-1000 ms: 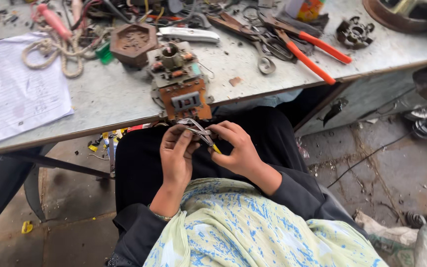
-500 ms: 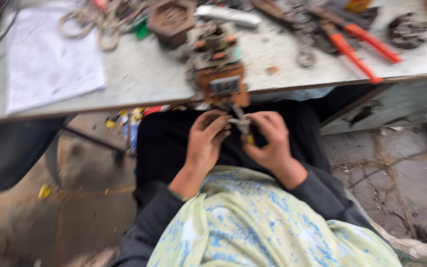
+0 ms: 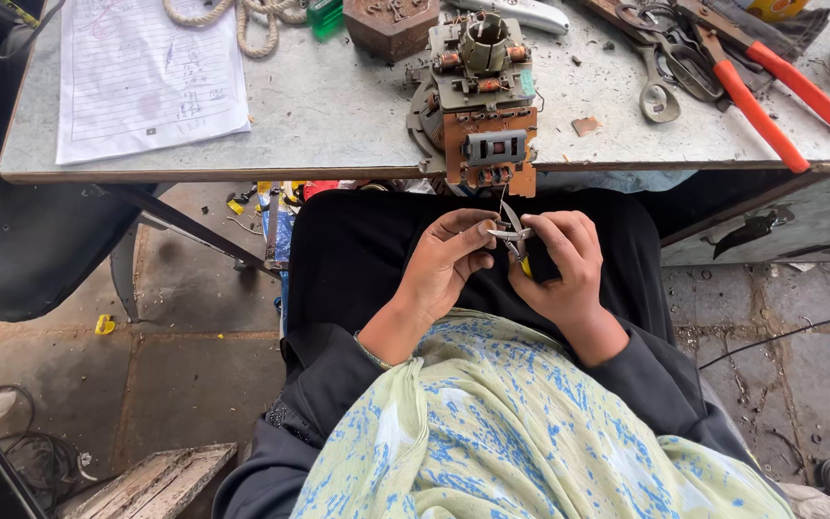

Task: The person disassembles an electronic component by removing wires and small parts using pliers and a screwdriver at a cluttered workbench.

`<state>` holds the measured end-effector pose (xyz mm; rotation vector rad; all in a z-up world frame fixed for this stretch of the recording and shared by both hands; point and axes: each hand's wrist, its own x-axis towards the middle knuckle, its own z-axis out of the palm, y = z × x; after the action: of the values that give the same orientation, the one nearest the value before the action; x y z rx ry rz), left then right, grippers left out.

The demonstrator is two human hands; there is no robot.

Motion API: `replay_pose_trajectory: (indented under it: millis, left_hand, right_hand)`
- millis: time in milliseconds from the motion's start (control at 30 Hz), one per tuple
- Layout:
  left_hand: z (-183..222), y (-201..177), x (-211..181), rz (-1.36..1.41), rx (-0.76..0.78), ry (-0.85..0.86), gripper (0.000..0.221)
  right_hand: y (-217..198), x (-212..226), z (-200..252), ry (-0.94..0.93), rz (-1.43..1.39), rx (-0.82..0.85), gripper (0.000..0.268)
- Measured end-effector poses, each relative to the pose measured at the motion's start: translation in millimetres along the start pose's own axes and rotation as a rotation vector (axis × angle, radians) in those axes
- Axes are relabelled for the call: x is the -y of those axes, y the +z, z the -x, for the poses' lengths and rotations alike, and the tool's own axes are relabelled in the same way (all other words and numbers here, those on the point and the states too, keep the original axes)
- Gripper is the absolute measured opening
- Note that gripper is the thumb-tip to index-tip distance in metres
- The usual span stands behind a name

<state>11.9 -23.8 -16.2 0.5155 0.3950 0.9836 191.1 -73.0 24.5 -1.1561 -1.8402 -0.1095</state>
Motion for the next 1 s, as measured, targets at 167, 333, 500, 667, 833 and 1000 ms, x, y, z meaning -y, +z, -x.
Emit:
replay_pose_trajectory:
  millis: [167,333,500,667,833,1000]
  left_hand:
    - [1,1,2,-0.012,0.010,0.006,0.020]
    - [1,7,1,-0.017,-0.006,-0.003,0.019]
    - [3,7,2,-0.071,-0.034,0.009,0.019]
    - [-1,2,6,-0.065,-0.058,0.018,0.021]
    - [0,3,3,-0.019,-0.030,0.004,0.018]
    - [2,6,1,-0.012,0.009,0.006,0.017]
  right_hand:
    - [1,2,2,0.030,-0.006,0.003,0.050]
    - [0,5,2,0.063,-0.049,0.027,0.047]
    - [-3,5,3,0.140,-0.121,0.092,0.045]
    - [-4,5,1,0.233,-0.187,0.165,0.048]
    - [-9,10,-7,0.065,-0.052,0.081,0.054]
    - [-4,8,-4,0.053,-0.063,0.063,0.053]
